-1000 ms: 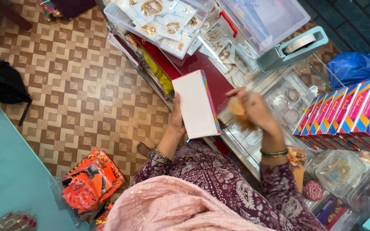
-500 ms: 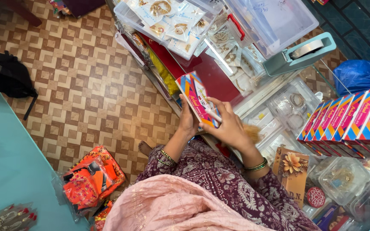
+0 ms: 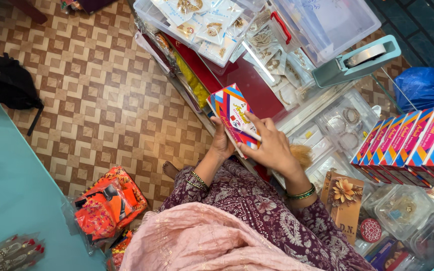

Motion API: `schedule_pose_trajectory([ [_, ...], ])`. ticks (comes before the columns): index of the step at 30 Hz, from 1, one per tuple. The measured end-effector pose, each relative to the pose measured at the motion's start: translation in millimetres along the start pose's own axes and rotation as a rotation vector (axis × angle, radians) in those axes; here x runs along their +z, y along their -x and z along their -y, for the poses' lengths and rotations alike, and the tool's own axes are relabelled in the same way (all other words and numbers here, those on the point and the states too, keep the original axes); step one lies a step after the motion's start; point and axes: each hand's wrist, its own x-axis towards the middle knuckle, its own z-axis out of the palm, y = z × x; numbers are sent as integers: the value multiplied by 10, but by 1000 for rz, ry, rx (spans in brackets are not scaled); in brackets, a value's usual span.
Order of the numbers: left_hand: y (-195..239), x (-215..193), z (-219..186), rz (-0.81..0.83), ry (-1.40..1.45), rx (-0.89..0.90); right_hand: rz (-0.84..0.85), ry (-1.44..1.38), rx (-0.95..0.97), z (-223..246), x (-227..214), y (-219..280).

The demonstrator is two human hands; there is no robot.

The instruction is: The person repeatedly opens small rectangular boxes, places wrapped bangles inside, and closes the boxes. The person uses a small brush to dust the boxes and bangles before closing them. The person places the finished boxes on a glass display counter.

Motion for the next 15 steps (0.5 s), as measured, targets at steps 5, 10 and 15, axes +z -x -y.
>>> schedule_pose_trajectory([
  [5,-11,50,8,-17,-7,-6,67,-35,20,-48,-190,-39],
  [10,-17,-100,-53,34,79,-11,12,62,63,-177,-408,-55],
  [15,42,-260,-174,-197,178,142,-115,220,331,-606,-522,-239],
])
